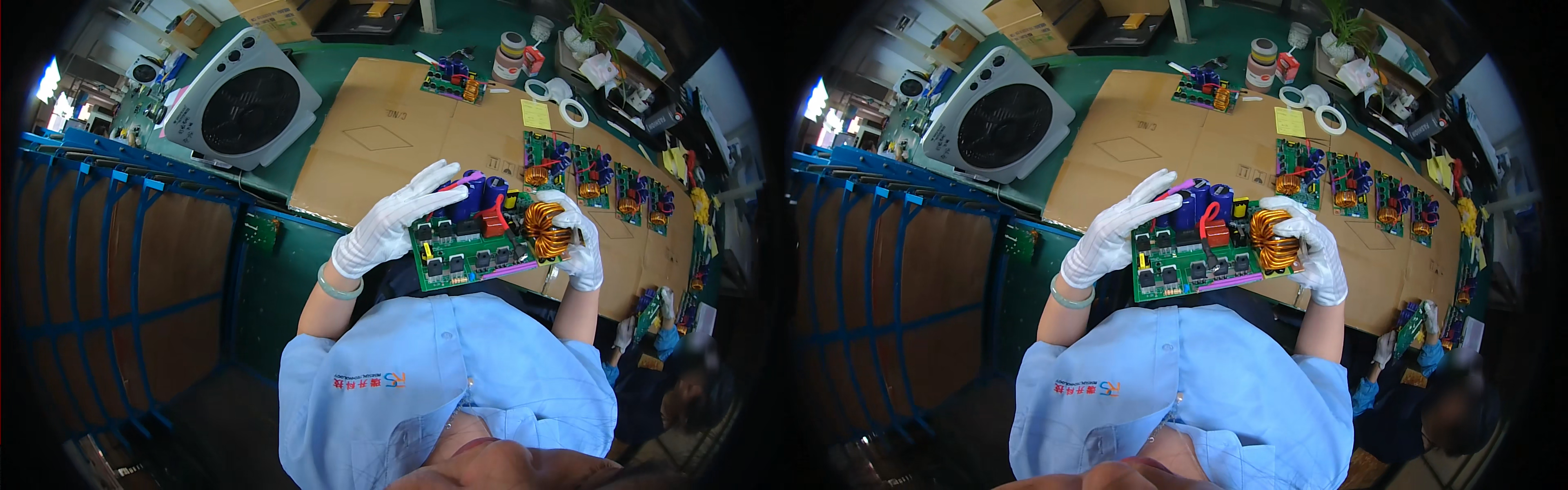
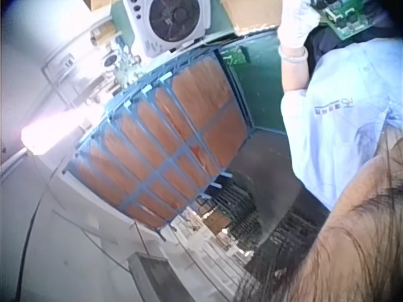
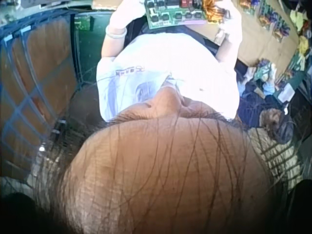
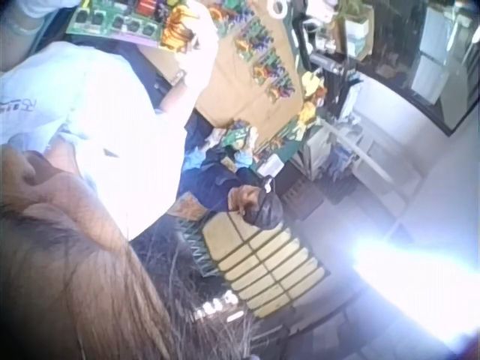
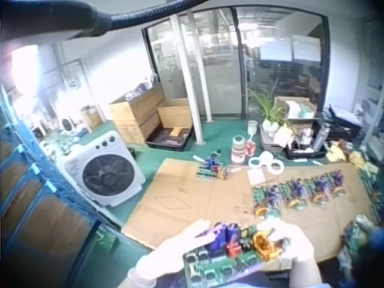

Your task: The person picks up green circuit boards from a blue bin, places them on a table, and attaches components like copper coils and capacitors. They repeatedly handle the boards, flipping them over and moving them between the table and the bin.

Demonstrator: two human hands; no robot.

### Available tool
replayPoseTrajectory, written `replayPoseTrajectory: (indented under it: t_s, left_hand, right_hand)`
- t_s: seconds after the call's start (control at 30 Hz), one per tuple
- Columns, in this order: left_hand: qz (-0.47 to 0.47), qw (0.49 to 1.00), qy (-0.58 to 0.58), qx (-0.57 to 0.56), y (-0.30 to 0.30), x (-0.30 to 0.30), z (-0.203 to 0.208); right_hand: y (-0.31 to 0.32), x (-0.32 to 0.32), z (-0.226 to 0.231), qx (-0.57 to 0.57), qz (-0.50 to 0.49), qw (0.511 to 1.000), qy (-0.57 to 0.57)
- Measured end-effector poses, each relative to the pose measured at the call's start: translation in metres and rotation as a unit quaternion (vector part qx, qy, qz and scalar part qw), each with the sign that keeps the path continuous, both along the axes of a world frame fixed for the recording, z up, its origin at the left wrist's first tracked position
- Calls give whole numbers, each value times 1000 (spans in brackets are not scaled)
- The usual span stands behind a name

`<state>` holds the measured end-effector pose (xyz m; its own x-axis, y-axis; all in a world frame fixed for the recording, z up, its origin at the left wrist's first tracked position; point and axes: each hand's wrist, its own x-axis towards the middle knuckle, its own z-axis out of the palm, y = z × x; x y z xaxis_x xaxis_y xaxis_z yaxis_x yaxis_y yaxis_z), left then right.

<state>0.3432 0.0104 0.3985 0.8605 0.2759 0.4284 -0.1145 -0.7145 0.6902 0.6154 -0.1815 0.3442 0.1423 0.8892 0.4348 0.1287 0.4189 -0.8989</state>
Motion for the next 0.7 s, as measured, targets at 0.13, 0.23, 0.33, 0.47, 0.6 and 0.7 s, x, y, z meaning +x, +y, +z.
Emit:
replayPoseTrajectory:
  t_s: [0.13,0.23,0.33,0.47,0.6,0.7]
  left_hand:
    - [7,999,-2,-35,-1,-3,0]
    - [21,996,26,-86,-1,-13,-2]
    - [49,975,99,-194,2,-28,6]
    - [117,915,165,-350,11,-64,-2]
    - [170,805,140,-551,17,-100,-10]
    - [180,788,57,-587,18,-138,-26]
  right_hand:
    - [8,1,-5,0,17,999,28]
    - [16,-11,-9,-53,-16,996,68]
    - [34,-22,-12,-128,16,985,114]
    - [56,-45,-37,-195,75,960,184]
    - [85,-82,-47,-233,124,924,276]
    - [104,-118,-32,-327,140,864,355]
